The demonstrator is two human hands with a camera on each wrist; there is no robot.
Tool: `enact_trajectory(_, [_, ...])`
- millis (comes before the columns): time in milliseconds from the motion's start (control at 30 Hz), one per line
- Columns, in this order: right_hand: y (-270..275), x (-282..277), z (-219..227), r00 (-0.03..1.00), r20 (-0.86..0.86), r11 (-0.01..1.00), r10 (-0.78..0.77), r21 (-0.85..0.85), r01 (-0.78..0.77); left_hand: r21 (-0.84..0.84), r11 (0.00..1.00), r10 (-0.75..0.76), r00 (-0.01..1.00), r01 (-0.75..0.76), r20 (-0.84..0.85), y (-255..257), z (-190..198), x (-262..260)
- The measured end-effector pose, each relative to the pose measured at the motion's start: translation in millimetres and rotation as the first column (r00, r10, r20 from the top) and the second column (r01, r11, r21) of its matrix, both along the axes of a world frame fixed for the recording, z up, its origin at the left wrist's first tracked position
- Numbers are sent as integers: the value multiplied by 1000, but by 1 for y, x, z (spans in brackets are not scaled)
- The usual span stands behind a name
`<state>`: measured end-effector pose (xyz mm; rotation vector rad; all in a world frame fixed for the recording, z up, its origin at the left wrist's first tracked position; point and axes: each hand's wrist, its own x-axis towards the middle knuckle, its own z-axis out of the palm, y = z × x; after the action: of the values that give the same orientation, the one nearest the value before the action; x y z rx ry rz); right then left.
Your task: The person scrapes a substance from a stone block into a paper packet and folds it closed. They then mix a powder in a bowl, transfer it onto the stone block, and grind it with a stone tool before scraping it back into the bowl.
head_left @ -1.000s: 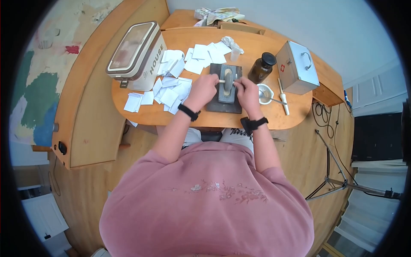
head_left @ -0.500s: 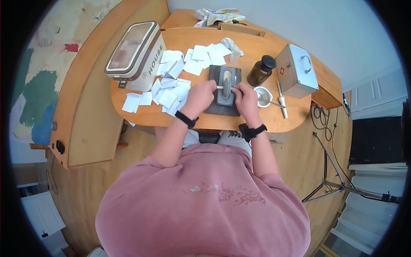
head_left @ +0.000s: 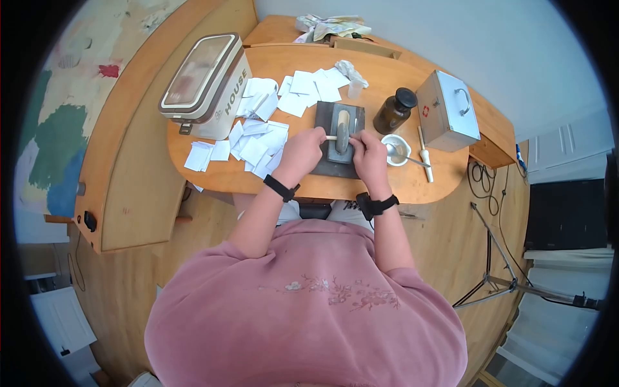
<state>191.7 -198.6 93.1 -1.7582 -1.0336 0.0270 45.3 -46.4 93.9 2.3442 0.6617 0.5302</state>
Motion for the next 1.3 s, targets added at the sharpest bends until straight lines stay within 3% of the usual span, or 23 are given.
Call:
enact_trajectory(167, [35, 36, 5, 998, 62, 998, 2, 63, -6, 79, 997, 19, 1000, -19, -8, 38, -2, 44])
enact_trajectory(233, [43, 44, 12, 998, 60, 1000, -19, -5, 20, 89, 996, 9, 1000, -11, 28, 48, 2, 55])
enact_trajectory(300, [38, 42, 12, 999, 50, 1000, -18, 6, 18, 84, 996, -23, 999, 21, 26, 48, 2, 51])
enact_trajectory(400, [10, 19, 5, 1000, 1, 998, 13, -68, -13, 45, 998, -39, 993, 44, -109, 23, -1, 20])
enact_trajectory(500, [-5, -4, 4, 1000, -20, 1000, -13, -20, 13, 13, 1000, -23, 1000, 23, -15, 6, -5, 3])
enact_trajectory(567, [7, 9, -4, 1000, -1, 1000, -23, 2, 23, 4, 1000, -20, 1000, 20, 3, 13, -8, 13])
enact_trajectory(700, [40, 40, 8, 997, 70, 999, -15, 32, 13, 146, 989, -32, 997, 22, 66, 51, -6, 50])
enact_trajectory(800, [40, 40, 7, 996, 94, 999, -8, 33, 5, 69, 997, -34, 998, 38, -56, 58, 2, 51])
enact_trajectory(900, [13, 20, -6, 999, 51, 1000, 7, -29, -6, 74, 994, -70, 994, 76, -81, 31, -8, 22])
enact_trajectory(1000, [0, 0, -1, 1000, -8, 1000, -24, 10, 24, 13, 1000, 6, 1000, -6, 3, 3, -2, 2])
enact_trajectory(1167, [32, 35, 0, 999, 46, 997, -2, 81, -1, 70, 998, 7, 1000, -6, -7, 39, -6, 44])
enact_trajectory(1300, [41, 51, 7, 1000, 16, 1000, -5, 15, 4, 91, 995, 37, 999, -36, -19, 42, 7, 54])
